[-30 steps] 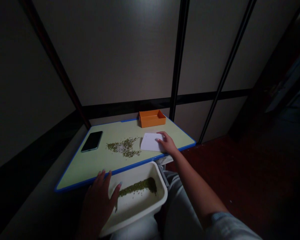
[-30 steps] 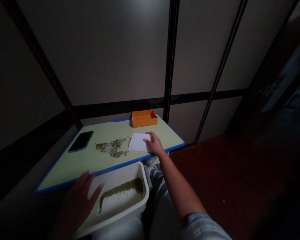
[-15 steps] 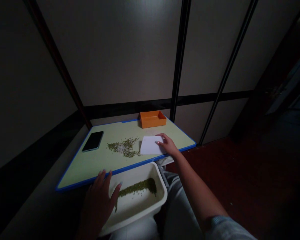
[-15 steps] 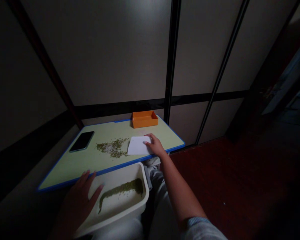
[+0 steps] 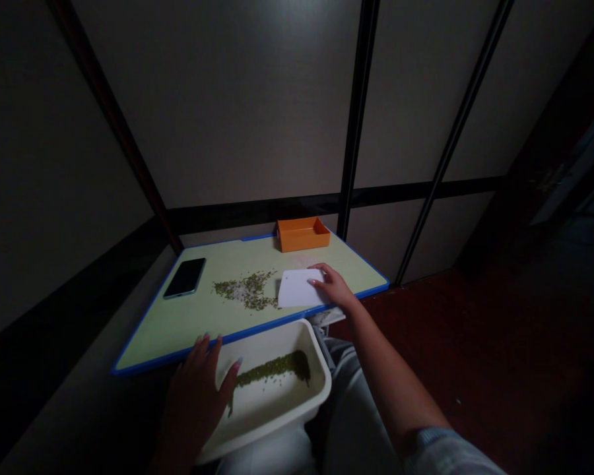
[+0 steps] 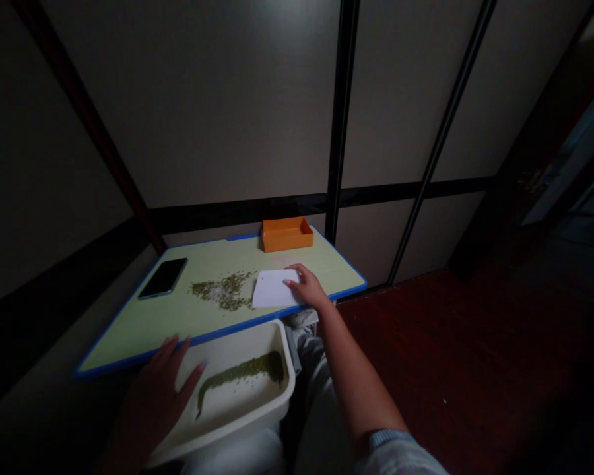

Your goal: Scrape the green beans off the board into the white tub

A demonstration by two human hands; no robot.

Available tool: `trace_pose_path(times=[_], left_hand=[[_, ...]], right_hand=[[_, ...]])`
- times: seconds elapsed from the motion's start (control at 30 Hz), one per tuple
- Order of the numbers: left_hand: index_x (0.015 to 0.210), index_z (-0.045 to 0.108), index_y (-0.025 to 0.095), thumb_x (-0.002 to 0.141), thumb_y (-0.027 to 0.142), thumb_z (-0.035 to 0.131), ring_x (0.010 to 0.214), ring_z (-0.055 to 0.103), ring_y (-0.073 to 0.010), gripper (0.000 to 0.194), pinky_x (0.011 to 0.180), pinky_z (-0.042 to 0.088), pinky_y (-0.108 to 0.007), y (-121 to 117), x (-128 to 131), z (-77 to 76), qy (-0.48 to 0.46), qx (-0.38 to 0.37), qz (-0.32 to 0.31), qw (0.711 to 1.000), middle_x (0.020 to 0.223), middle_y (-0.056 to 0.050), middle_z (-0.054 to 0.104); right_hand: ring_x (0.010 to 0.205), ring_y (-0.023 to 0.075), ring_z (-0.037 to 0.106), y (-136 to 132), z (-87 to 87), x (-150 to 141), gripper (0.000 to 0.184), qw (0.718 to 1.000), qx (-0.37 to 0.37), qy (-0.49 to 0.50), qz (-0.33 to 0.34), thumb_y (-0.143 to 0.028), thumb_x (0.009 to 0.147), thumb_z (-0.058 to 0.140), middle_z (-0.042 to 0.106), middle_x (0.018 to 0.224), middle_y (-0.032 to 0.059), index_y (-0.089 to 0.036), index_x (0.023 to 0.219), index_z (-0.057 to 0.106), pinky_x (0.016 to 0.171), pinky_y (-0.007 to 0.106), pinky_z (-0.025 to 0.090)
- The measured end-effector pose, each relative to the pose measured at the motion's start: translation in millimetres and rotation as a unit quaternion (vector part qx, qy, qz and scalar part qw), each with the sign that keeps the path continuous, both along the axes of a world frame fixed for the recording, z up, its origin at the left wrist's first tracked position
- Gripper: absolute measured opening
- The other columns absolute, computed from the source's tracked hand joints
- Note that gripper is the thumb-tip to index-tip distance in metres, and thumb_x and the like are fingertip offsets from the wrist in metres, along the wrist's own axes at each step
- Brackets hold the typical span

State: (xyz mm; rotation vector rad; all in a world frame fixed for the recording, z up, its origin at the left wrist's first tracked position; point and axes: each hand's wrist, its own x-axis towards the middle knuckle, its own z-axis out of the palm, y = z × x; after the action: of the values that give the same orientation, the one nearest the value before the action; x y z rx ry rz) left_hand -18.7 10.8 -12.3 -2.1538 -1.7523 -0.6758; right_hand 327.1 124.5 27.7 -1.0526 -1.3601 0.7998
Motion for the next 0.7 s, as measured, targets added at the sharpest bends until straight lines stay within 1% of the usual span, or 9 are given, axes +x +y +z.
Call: trace_pose_path(times=[0.2, 0.3, 0.47, 0.6, 0.7], left_hand=[[0.129, 0.059, 0.014, 0.089, 0.048, 0.043, 0.138, 0.052, -0.0302, 0.055, 0.11, 0.045, -0.05, -1.0, 0.3, 3.4, 0.01, -0.001, 0.0, 1.0, 0.143, -0.02, 0.059], [0.128, 0.06, 0.012, 0.09, 0.048, 0.042, 0.137, 0.052, -0.0307, 0.055, 0.11, 0.046, -0.049, -1.0, 0.4, 4.0, 0.014, 0.004, -0.004, 1.0, 0.142, -0.021, 0.059], [0.128, 0.059, 0.017, 0.088, 0.048, 0.045, 0.136, 0.053, -0.0292, 0.053, 0.11, 0.046, -0.049, -0.1, 0.3, 1.8, 0.008, 0.01, 0.001, 1.0, 0.142, -0.018, 0.06], [0.128, 0.059, 0.013, 0.089, 0.049, 0.043, 0.136, 0.054, -0.0313, 0.056, 0.109, 0.046, -0.05, -1.7, 1.8, 2.1, 0.007, 0.016, -0.004, 1.0, 0.141, -0.021, 0.059], [0.128, 0.06, 0.012, 0.09, 0.048, 0.044, 0.135, 0.054, -0.0315, 0.056, 0.108, 0.047, -0.049, -3.3, 2.3, 3.8, 0.009, 0.014, -0.004, 1.0, 0.141, -0.022, 0.06]], right_hand=[[0.078, 0.0175, 0.055, -2.4, -0.8, 3.1, 0.033, 1.0, 0.007, 0.003, -0.023, -0.036, 0.068, 0.072, 0.067, 0.093, 0.0012, -0.024, 0.098, 0.068, 0.065, 0.026, 0.043], [0.075, 0.017, 0.054, -3.1, -0.2, 2.9, 0.033, 1.0, 0.0, -0.004, -0.013, -0.035, 0.067, 0.073, 0.066, 0.088, 0.0006, -0.023, 0.098, 0.069, 0.063, 0.025, 0.042], [0.068, 0.0148, 0.052, -3.8, 1.2, 1.4, 0.033, 1.0, -0.012, -0.008, 0.001, -0.036, 0.065, 0.075, 0.065, 0.08, -0.0017, -0.022, 0.095, 0.068, 0.058, 0.024, 0.04], [0.066, 0.0143, 0.051, -5.7, 2.4, 0.9, 0.032, 1.0, -0.009, 0.004, 0.001, -0.034, 0.066, 0.075, 0.063, 0.078, -0.0022, -0.023, 0.094, 0.068, 0.056, 0.023, 0.039], [0.066, 0.0143, 0.051, -6.6, 3.0, 0.5, 0.031, 1.0, -0.005, 0.009, -0.003, -0.033, 0.066, 0.075, 0.063, 0.078, -0.002, -0.023, 0.094, 0.068, 0.055, 0.023, 0.04]])
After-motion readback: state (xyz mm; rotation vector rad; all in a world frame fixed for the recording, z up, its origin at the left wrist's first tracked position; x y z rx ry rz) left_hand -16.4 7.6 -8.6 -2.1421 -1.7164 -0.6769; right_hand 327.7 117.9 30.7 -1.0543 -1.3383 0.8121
